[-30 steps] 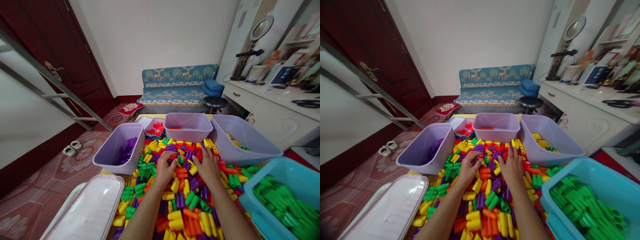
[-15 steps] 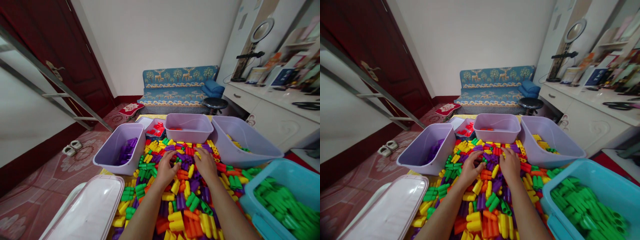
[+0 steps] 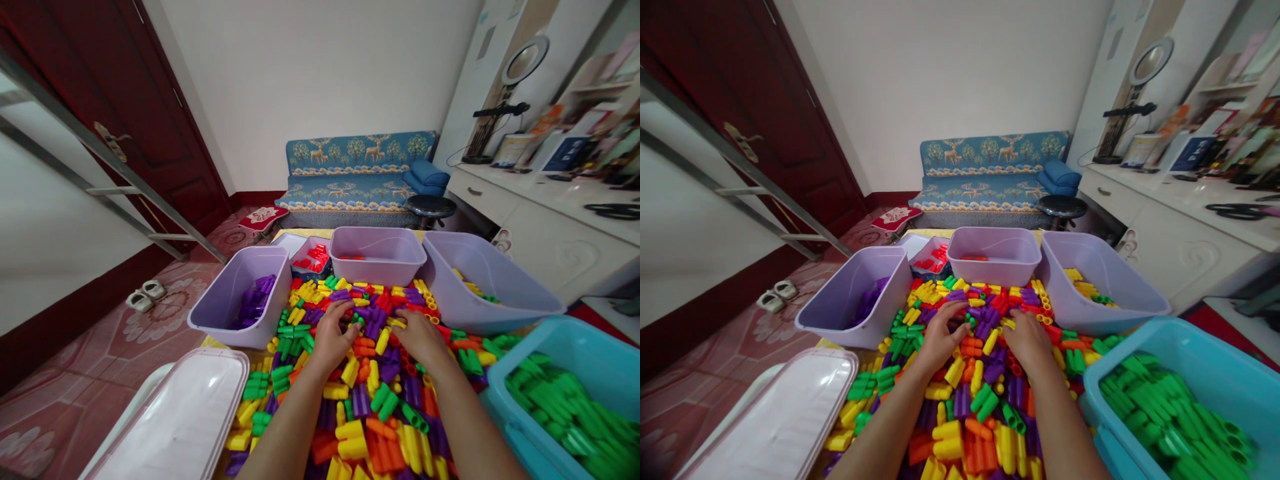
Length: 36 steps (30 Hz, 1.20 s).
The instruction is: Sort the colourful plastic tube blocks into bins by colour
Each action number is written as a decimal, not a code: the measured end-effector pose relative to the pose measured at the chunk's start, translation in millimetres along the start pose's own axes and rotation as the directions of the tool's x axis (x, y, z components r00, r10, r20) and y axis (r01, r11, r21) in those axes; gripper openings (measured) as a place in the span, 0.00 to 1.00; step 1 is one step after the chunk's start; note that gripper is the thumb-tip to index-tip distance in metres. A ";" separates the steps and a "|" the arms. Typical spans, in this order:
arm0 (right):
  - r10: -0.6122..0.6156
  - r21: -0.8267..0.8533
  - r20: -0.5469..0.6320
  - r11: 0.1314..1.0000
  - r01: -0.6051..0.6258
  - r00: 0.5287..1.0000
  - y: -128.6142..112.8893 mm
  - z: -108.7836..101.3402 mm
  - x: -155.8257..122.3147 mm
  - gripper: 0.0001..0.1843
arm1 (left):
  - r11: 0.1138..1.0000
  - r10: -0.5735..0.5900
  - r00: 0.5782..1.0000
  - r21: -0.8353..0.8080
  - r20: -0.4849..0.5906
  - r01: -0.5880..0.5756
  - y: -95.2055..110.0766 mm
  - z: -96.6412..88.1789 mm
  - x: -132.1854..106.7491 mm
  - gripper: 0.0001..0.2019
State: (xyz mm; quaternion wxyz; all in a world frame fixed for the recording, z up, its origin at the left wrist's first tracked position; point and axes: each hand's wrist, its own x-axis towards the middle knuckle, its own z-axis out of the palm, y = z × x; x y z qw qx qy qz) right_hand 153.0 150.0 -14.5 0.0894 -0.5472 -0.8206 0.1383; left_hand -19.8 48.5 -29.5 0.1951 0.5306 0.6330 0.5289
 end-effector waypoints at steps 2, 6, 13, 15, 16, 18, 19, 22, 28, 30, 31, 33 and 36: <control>-0.008 -0.016 0.008 1.000 0.008 1.000 2.4 0.3 -1.7 0.26 | 1.000 -0.009 1.000 -0.010 0.003 0.009 0.6 0.2 0.3 0.19; 0.017 -0.029 0.043 0.999 -0.016 0.999 1.2 -2.8 -5.7 0.25 | 1.000 -0.020 1.000 -0.014 0.004 0.020 0.6 0.6 0.7 0.19; -0.061 0.117 -0.093 0.991 0.071 0.994 -9.1 -8.2 -17.9 0.19 | 1.000 0.011 1.000 -0.013 -0.004 -0.011 0.2 0.8 -0.2 0.19; -0.088 0.189 -0.184 0.974 0.123 0.979 -9.4 -10.1 -19.2 0.16 | 1.000 0.003 1.000 0.004 0.001 -0.003 -0.2 0.9 -0.3 0.19; -0.083 0.255 -0.230 0.956 0.142 0.970 -8.9 -12.0 -18.8 0.14 | 1.000 -0.004 1.000 0.018 0.003 0.004 -0.6 0.9 -0.4 0.19; -0.018 0.452 -0.319 0.876 0.168 0.948 -7.7 -18.1 -16.5 0.14 | 0.999 -0.014 1.000 0.044 0.001 0.014 -1.7 0.9 -0.5 0.19; 0.044 0.560 -0.358 0.809 0.177 0.933 -7.3 -22.4 -15.0 0.15 | 0.998 -0.015 1.000 0.053 0.000 0.015 -2.2 0.8 -0.6 0.19; 0.283 0.809 -0.423 0.546 0.218 0.861 -9.4 -37.8 -11.9 0.20 | 0.998 -0.015 1.000 0.055 0.018 0.014 -3.3 0.7 -1.0 0.19; 0.433 0.992 -0.126 0.039 0.121 0.893 -19.0 -50.7 -17.5 0.21 | 0.999 -0.035 0.999 -0.007 -0.002 0.035 2.3 -0.1 -1.1 0.19; 0.377 1.000 -0.015 -0.011 0.021 0.926 -20.3 -46.4 -21.0 0.23 | 0.998 -0.017 0.999 -0.069 -0.035 0.015 8.6 -2.2 -1.6 0.19; 0.339 0.999 0.029 0.002 -0.032 0.940 -21.1 -43.8 -22.9 0.23 | 0.994 -0.004 0.999 -0.105 -0.045 -0.001 12.5 -3.8 -2.2 0.18; 0.232 0.988 0.099 0.097 -0.124 0.968 -23.3 -38.6 -27.0 0.23 | 0.981 0.029 0.999 -0.191 -0.042 -0.036 20.2 -7.1 -3.6 0.18; 0.012 0.946 0.146 0.291 -0.143 0.989 -29.0 -33.1 -33.2 0.20 | 0.941 0.071 0.997 -0.333 0.013 -0.063 28.0 -10.5 -5.9 0.22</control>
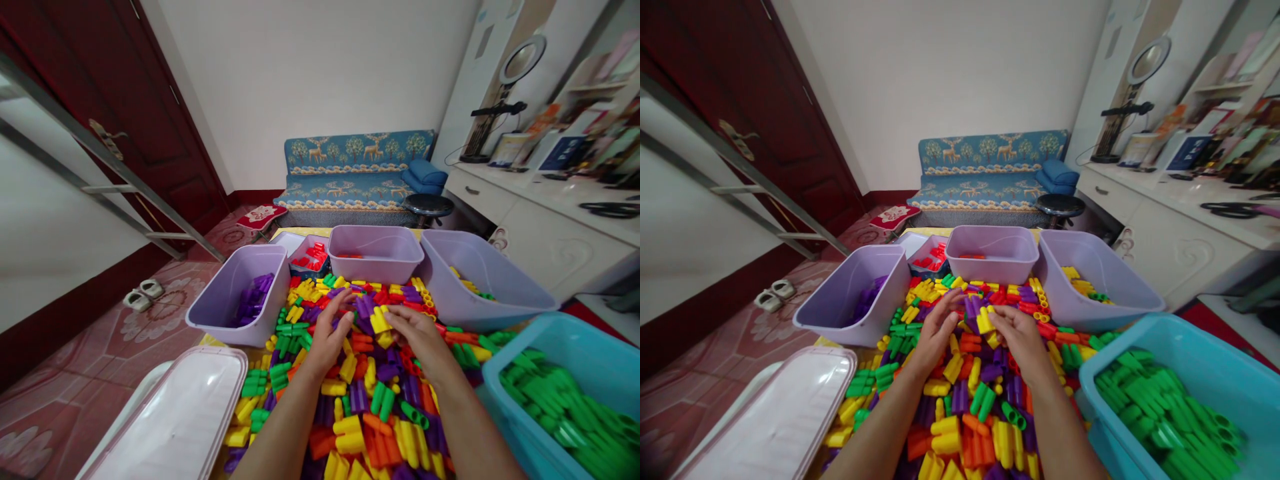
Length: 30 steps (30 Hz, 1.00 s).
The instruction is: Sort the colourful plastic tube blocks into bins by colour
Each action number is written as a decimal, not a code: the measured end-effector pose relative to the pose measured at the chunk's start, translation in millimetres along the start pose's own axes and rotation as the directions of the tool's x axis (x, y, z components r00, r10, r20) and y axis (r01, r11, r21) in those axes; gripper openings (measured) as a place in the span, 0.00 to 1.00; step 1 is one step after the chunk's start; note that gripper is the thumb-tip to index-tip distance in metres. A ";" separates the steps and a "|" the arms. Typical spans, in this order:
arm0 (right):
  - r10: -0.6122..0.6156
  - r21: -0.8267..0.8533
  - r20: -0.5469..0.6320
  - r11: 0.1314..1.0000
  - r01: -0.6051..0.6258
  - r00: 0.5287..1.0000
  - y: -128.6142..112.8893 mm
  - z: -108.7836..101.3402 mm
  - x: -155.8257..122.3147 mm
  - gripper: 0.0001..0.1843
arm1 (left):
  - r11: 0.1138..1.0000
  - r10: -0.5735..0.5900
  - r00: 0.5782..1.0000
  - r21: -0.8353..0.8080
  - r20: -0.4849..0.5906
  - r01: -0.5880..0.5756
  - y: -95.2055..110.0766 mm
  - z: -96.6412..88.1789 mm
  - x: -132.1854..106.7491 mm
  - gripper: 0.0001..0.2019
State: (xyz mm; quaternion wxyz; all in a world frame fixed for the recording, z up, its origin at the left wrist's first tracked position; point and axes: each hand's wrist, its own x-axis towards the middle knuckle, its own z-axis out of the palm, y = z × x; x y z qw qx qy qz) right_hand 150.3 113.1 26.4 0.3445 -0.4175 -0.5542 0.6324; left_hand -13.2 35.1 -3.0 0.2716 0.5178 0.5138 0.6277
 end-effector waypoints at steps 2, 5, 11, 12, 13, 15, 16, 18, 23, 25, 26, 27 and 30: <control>-0.038 -0.104 0.113 0.993 0.050 0.993 1.1 4.1 -2.8 0.18 | 0.999 -0.012 0.999 -0.042 0.046 0.013 1.2 0.3 -0.4 0.24; -0.069 -0.198 0.184 0.974 0.106 0.980 1.0 7.4 -4.9 0.14 | 0.999 -0.024 0.998 0.043 0.063 0.021 -1.7 2.3 0.3 0.16; -0.044 -0.161 0.107 0.985 0.061 0.993 -4.0 6.7 -5.4 0.15 | 0.992 0.042 0.997 0.123 -0.060 -0.034 -11.1 2.6 4.4 0.07; -0.036 -0.147 0.098 0.988 0.051 0.995 -4.8 5.4 -5.0 0.15 | 0.990 0.044 0.994 0.135 -0.097 -0.031 -12.9 0.9 5.2 0.07; -0.026 -0.124 0.086 0.992 0.037 0.996 -5.6 3.5 -4.3 0.14 | 0.989 0.041 0.990 0.146 -0.135 -0.021 -14.5 -1.2 5.7 0.07; 0.006 -0.038 0.034 0.999 -0.004 0.999 -7.3 -1.4 -1.3 0.14 | 0.986 0.025 0.980 0.168 -0.198 0.009 -16.7 -4.9 6.2 0.08; 0.011 0.032 -0.017 0.999 -0.010 1.000 -8.6 -4.1 0.8 0.15 | 0.983 0.018 0.978 0.184 -0.207 0.021 -16.8 -6.0 5.9 0.08; -0.034 0.233 -0.192 0.969 0.079 0.981 -13.4 -9.1 5.9 0.16 | 0.972 0.025 0.983 0.235 -0.184 0.019 -14.9 -5.9 4.8 0.09; -0.255 0.512 -0.520 0.671 0.536 0.815 -31.5 -16.6 14.2 0.18 | 0.937 0.082 0.986 0.348 -0.145 -0.027 -6.2 -0.4 2.5 0.09; -0.279 0.517 -0.505 0.661 0.544 0.817 -32.0 -16.8 14.2 0.18 | 0.919 0.086 0.981 0.394 -0.172 -0.012 -4.9 -0.6 2.8 0.08; -0.279 0.507 -0.494 0.677 0.534 0.824 -29.4 -15.9 13.9 0.17 | 0.905 0.089 0.978 0.425 -0.187 -0.001 -4.9 -1.3 3.1 0.08; -0.280 0.481 -0.482 0.707 0.518 0.830 -25.0 -14.5 13.7 0.17 | 0.891 0.093 0.975 0.455 -0.200 0.008 -5.3 -2.0 3.3 0.07; -0.305 0.240 -0.389 0.877 0.415 0.869 -4.5 -7.5 14.3 0.20 | 0.871 0.093 0.975 0.491 -0.202 0.019 -7.6 -3.1 3.5 0.06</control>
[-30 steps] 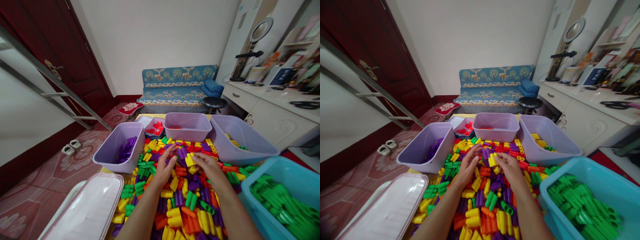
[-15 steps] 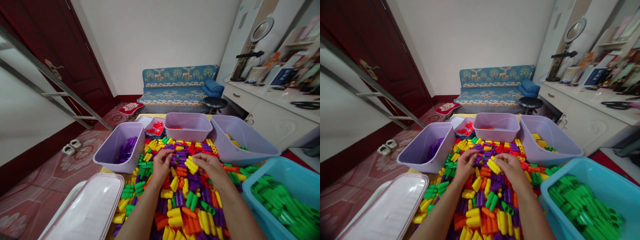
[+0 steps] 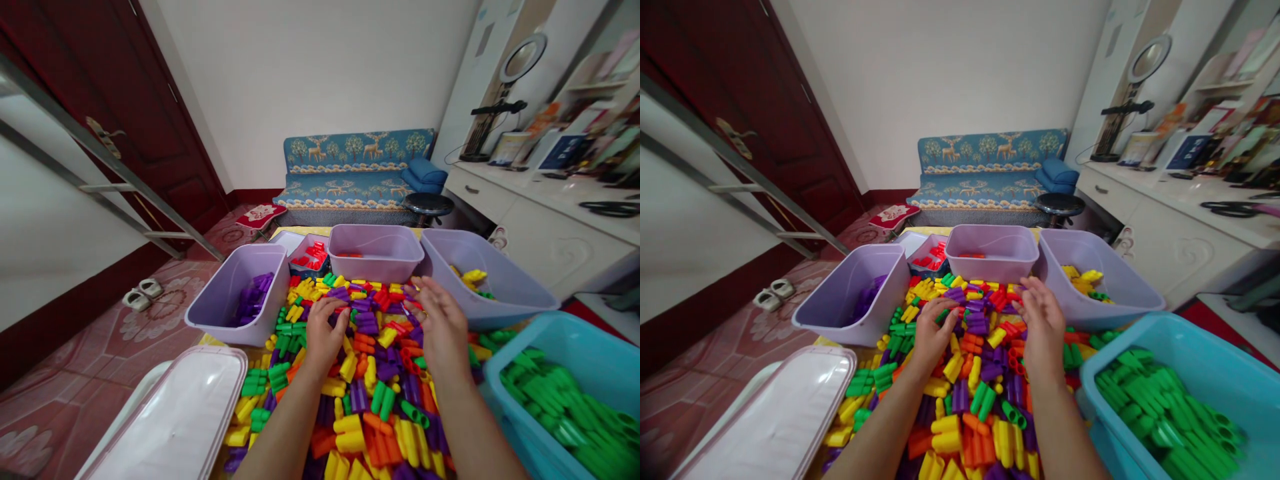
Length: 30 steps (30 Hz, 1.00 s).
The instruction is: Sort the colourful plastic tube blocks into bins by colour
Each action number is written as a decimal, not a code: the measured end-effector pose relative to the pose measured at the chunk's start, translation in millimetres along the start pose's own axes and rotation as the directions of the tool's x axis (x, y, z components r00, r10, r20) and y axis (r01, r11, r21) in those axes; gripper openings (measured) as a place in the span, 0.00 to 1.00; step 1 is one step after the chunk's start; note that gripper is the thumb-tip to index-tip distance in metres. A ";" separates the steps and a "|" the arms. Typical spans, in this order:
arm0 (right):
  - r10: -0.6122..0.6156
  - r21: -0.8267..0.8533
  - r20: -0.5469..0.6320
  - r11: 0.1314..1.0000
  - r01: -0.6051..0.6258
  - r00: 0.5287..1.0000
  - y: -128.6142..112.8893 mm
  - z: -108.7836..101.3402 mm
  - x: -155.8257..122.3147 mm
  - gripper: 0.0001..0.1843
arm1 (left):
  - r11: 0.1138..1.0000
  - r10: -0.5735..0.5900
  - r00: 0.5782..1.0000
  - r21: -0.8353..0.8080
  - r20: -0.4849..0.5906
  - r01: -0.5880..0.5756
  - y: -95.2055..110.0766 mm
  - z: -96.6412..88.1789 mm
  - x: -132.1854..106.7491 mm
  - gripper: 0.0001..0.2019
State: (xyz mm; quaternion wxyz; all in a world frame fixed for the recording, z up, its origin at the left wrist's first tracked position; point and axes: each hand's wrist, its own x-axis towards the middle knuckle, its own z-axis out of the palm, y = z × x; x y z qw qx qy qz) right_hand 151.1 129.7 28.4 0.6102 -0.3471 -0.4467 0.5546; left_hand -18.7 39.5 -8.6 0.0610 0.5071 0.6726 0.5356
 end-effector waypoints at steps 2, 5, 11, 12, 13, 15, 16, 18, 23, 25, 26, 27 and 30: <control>0.054 -0.305 0.167 0.952 -0.001 0.985 14.7 0.5 -5.6 0.21 | 1.000 -0.014 0.999 -0.023 0.034 0.015 -1.5 1.3 -0.7 0.06; 0.123 -0.606 0.439 0.772 0.192 0.890 29.5 4.7 -13.3 0.25 | 0.998 -0.049 0.996 -0.039 0.069 0.052 -2.8 3.3 -2.2 0.07; 0.023 -0.722 0.473 0.583 0.373 0.881 31.2 15.4 -23.0 0.12 | 0.996 -0.040 0.996 -0.075 0.077 0.046 0.4 0.9 -3.1 0.08; 0.017 -0.719 0.433 0.609 0.335 0.901 31.3 16.0 -23.7 0.10 | 0.996 -0.031 0.996 -0.086 0.084 0.038 1.5 0.3 -3.1 0.09; 0.024 -0.708 0.396 0.645 0.288 0.918 31.9 16.2 -24.3 0.09 | 0.995 -0.023 0.995 -0.097 0.092 0.031 2.7 -0.3 -3.2 0.09; 0.068 -0.660 0.352 0.726 0.196 0.933 34.2 16.1 -25.5 0.10 | 0.992 -0.005 0.992 -0.121 0.124 0.020 4.6 -0.9 -3.5 0.11; 0.088 -0.630 0.344 0.760 0.160 0.935 35.5 15.8 -26.1 0.11 | 0.991 0.003 0.989 -0.135 0.146 0.017 5.3 -0.9 -3.6 0.11; 0.117 -0.580 0.350 0.806 0.117 0.929 37.8 15.1 -27.3 0.11 | 0.986 0.013 0.980 -0.164 0.196 0.020 6.1 -0.5 -3.7 0.14; 0.144 -0.478 0.473 0.871 0.116 0.869 40.0 12.8 -28.5 0.13 | 0.967 0.006 0.980 -0.249 0.200 0.045 5.6 1.2 -3.6 0.12; 0.129 -0.460 0.503 0.877 0.138 0.854 41.6 11.3 -28.1 0.14 | 0.964 -0.007 0.985 -0.260 0.173 0.052 4.6 2.1 -4.0 0.09; 0.125 -0.460 0.501 0.876 0.142 0.856 42.8 10.3 -27.8 0.15 | 0.963 -0.018 0.986 -0.262 0.164 0.061 3.7 2.8 -4.3 0.08; 0.122 -0.462 0.487 0.876 0.137 0.865 44.3 9.3 -27.5 0.15 | 0.960 -0.036 0.988 -0.270 0.153 0.077 2.6 3.6 -4.5 0.07; 0.120 -0.466 0.404 0.880 0.091 0.907 49.5 5.5 -25.9 0.19 | 0.903 -0.129 0.987 -0.401 0.091 0.155 -1.7 6.6 -3.7 0.08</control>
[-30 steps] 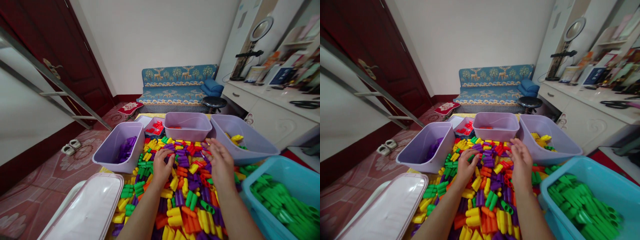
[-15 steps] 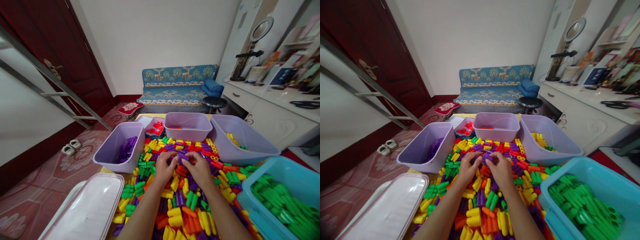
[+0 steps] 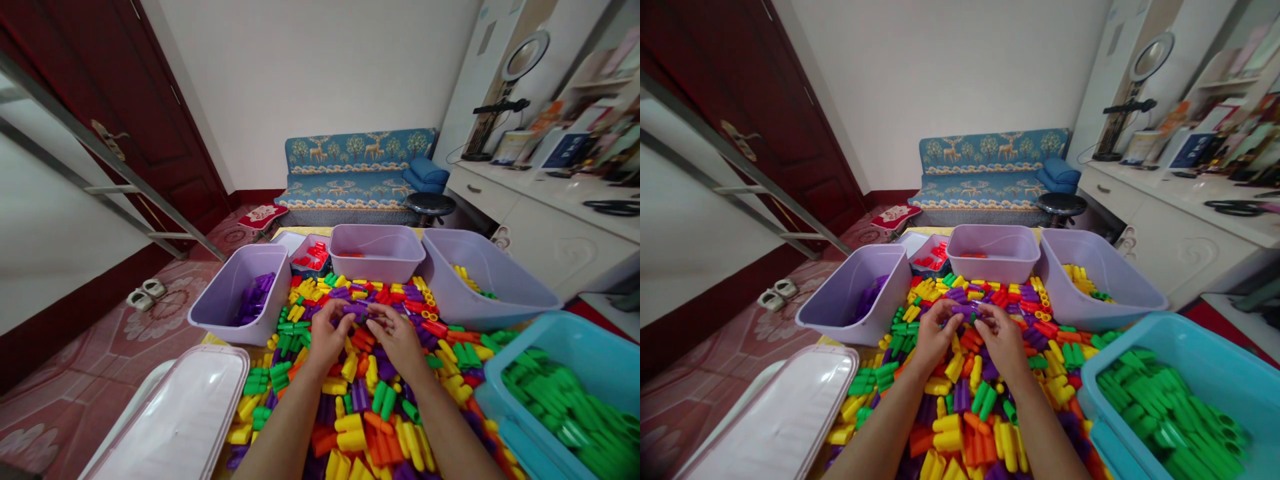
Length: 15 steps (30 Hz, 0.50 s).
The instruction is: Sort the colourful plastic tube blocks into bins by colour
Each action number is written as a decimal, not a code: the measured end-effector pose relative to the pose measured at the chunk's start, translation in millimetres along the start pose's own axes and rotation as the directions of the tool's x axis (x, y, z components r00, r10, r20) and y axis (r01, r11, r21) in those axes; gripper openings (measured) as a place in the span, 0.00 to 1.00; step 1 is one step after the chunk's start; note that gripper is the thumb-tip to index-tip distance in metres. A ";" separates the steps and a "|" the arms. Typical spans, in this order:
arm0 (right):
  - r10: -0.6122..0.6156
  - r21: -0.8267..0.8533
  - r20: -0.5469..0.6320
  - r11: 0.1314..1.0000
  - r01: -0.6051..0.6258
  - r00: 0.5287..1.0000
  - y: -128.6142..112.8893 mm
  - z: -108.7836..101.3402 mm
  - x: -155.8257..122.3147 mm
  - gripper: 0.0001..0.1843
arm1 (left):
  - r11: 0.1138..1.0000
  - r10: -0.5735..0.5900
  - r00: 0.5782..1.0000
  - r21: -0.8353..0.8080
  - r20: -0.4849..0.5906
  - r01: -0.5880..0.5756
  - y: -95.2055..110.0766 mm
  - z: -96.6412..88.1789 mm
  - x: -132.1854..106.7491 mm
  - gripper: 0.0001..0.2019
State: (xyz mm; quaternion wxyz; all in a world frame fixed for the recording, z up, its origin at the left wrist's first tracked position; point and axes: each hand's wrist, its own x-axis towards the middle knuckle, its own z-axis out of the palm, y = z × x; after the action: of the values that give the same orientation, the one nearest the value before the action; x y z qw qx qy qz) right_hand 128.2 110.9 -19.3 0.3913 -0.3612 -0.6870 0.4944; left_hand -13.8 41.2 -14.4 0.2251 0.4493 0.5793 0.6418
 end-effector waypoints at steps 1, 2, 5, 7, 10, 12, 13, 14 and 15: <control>0.011 -0.004 -0.023 1.000 -0.011 1.000 2.0 -0.6 0.2 0.19 | 0.995 -0.030 0.999 -0.099 -0.039 0.026 -1.4 -0.1 1.3 0.09; 0.017 -0.018 -0.037 1.000 -0.017 0.999 3.7 -1.2 0.5 0.18 | 0.977 -0.064 0.995 -0.207 -0.071 0.049 -2.4 -0.5 2.9 0.11; 0.001 -0.088 -0.044 0.996 -0.005 0.999 6.5 -2.5 0.9 0.15 | 0.879 -0.170 0.976 -0.468 -0.136 0.088 -0.9 -4.9 9.4 0.16; -0.028 -0.122 -0.032 0.992 0.024 0.999 6.6 -2.5 0.8 0.13 | 0.815 -0.225 0.959 -0.573 -0.172 0.088 5.1 -10.9 14.1 0.18; -0.067 -0.152 -0.007 0.986 0.065 0.998 6.0 -1.7 0.2 0.11 | 0.719 -0.268 0.936 -0.694 -0.228 0.036 21.6 -24.1 21.3 0.18; -0.080 -0.167 0.003 0.983 0.079 0.997 5.8 -1.4 -0.1 0.10 | 0.646 -0.285 0.919 -0.763 -0.272 -0.025 35.6 -35.5 27.1 0.14; -0.083 -0.175 0.006 0.981 0.082 0.997 5.8 -1.3 -0.3 0.10 | 0.600 -0.303 0.907 -0.798 -0.293 -0.057 42.7 -41.8 30.6 0.11; -0.084 -0.181 0.008 0.980 0.084 0.996 5.8 -1.3 -0.4 0.10 | 0.544 -0.337 0.887 -0.834 -0.315 -0.089 49.5 -48.4 34.3 0.10; -0.085 -0.187 0.011 0.979 0.085 0.996 5.7 -1.3 -0.6 0.10 | 0.479 -0.387 0.861 -0.870 -0.329 -0.117 55.8 -55.0 38.1 0.10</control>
State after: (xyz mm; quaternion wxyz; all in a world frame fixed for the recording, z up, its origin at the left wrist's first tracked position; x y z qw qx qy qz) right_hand 130.3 112.3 -24.6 0.3755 -0.3660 -0.7458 0.4109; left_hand -65.8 29.6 54.5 0.3192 0.0481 0.2464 0.9138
